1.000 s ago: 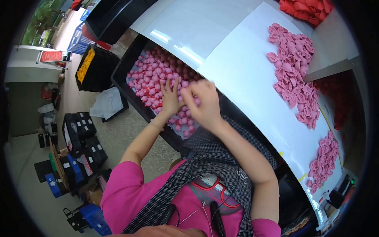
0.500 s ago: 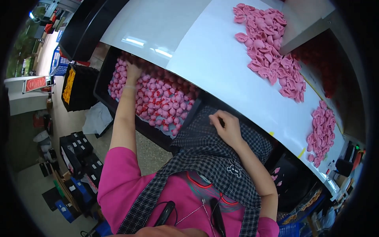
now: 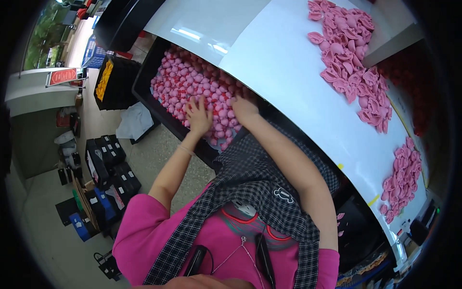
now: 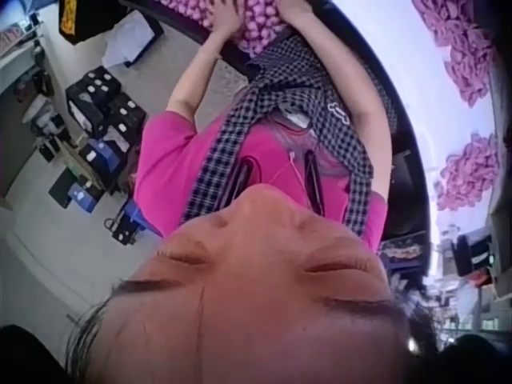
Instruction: The person assembles figurines by applying glue from a bottle to attach red base pieces to pink body parts, sorts and arranges loose components and figurines on the table and tray by hand, and glues additional figurine pieces together.
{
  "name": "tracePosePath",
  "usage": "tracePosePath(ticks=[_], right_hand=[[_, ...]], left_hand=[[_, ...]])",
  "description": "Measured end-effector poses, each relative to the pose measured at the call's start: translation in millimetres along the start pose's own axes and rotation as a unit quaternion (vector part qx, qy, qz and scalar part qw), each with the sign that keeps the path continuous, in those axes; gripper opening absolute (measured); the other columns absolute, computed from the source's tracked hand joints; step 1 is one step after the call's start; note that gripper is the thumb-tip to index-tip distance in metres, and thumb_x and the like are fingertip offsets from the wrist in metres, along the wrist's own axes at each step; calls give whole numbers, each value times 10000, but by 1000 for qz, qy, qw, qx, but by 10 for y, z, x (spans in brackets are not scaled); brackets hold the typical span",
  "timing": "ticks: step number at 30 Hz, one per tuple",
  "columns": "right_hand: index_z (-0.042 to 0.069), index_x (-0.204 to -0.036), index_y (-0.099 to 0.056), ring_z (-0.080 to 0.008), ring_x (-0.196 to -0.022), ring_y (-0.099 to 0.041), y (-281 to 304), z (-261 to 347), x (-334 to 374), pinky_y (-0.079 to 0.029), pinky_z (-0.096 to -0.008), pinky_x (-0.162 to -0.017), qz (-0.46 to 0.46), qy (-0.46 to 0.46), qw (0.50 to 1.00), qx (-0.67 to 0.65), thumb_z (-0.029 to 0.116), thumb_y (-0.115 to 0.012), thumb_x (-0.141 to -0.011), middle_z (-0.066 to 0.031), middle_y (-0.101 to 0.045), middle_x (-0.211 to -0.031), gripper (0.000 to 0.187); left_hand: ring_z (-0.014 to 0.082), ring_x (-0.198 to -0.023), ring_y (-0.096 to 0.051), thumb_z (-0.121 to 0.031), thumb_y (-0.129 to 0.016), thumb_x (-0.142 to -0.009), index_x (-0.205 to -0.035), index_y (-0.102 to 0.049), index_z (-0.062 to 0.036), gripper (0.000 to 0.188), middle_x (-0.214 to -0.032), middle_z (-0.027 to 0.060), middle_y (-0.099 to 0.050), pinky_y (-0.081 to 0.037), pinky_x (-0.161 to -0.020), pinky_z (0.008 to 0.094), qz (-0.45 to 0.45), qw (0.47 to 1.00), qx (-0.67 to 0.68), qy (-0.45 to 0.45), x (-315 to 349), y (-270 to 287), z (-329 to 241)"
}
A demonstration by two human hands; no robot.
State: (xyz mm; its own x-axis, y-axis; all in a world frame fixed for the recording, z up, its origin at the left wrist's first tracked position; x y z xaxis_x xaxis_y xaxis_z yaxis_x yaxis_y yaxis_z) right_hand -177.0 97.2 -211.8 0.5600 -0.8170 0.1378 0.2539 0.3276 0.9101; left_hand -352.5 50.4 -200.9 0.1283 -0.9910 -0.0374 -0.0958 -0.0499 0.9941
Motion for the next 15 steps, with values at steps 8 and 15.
tracePosePath(ticks=[8,15], right_hand=[[59,-1207,-559,-276,-716,-643,887,-123,286,-518,-400,-624,-204,15,947,-247,382,-493,-1016,-143,-626,-845,381],[77,-1038,-516,-100,-399,-376,1227,611,882,-288,-212,-387,205,-32,421,-883,608,-223,-1039,-74,-515,-592,607]], left_hand=[[389,-909,-596,-196,-598,-943,-1218,-557,-139,284,-1080,208,-554,-519,-754,477,71,975,209,11,308,204,-438],[67,-540,-408,-315,-483,-1050,-1069,-570,-68,263,-758,-19,-490,-339,-427,208,194,545,766,279,289,-89,-165]])
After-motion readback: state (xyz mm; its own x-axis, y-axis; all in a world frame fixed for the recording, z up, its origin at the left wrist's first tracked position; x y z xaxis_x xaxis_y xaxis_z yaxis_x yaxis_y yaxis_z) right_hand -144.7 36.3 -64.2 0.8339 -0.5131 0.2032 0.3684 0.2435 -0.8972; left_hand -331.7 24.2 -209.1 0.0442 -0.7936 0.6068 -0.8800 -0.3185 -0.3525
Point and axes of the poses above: each hand's wrist, its own x-axis away from the middle knuckle, its own y-axis out of the back of the hand, z = x × y, the point moved 9 cm from there along -x, towards the middle knuckle
